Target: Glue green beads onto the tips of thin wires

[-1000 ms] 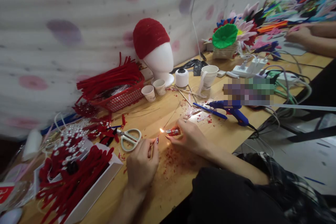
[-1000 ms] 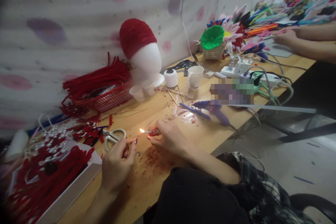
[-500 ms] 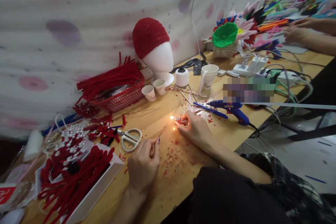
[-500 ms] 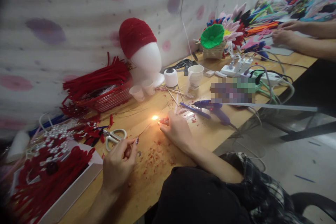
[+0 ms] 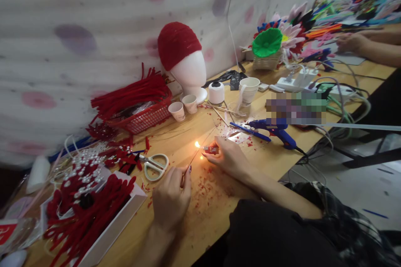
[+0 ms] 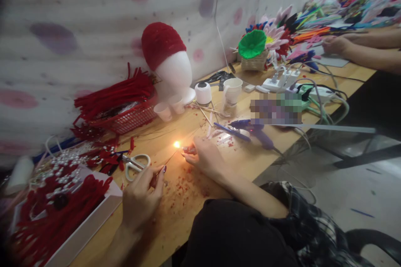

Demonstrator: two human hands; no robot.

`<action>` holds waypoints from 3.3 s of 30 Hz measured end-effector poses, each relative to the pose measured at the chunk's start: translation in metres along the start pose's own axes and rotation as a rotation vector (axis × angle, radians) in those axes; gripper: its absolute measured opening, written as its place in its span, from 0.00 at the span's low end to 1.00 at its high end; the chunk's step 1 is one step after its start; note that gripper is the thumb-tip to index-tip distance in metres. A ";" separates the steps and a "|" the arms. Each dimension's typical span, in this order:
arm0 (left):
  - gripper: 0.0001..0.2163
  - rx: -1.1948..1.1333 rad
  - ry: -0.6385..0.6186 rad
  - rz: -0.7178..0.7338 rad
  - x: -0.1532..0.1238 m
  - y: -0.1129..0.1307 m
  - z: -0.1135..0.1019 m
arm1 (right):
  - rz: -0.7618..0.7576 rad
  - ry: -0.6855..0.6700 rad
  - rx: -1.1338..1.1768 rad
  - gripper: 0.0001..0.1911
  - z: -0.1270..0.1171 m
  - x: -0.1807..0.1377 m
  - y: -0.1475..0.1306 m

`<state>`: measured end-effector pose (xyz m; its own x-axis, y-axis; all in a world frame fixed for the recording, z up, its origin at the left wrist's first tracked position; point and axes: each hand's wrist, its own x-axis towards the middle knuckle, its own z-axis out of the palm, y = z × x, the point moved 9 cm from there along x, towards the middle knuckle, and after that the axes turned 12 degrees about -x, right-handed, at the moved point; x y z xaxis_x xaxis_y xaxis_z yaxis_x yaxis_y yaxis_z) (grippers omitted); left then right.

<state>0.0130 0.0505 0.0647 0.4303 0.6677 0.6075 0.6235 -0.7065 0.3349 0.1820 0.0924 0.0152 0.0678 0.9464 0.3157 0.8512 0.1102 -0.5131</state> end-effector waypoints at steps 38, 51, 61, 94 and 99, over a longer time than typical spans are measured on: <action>0.09 0.026 0.001 -0.018 -0.001 -0.001 0.000 | -0.047 0.020 0.055 0.09 0.002 -0.005 -0.007; 0.07 -0.013 -0.003 -0.059 -0.003 -0.005 0.000 | 0.191 0.074 -0.091 0.11 -0.008 0.006 0.031; 0.11 -0.115 0.032 -0.326 -0.003 -0.037 -0.002 | -0.045 -0.061 0.103 0.14 0.003 -0.001 0.005; 0.13 -0.135 -0.059 -0.191 -0.006 -0.020 0.016 | 0.002 -0.103 -0.087 0.10 0.003 -0.001 0.001; 0.13 -0.148 -0.058 -0.174 -0.009 -0.016 0.016 | 0.041 -0.155 -0.103 0.09 0.007 -0.001 0.003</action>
<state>0.0102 0.0597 0.0425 0.3642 0.7915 0.4909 0.5905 -0.6038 0.5355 0.1809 0.0942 0.0080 0.0289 0.9858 0.1656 0.8989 0.0468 -0.4356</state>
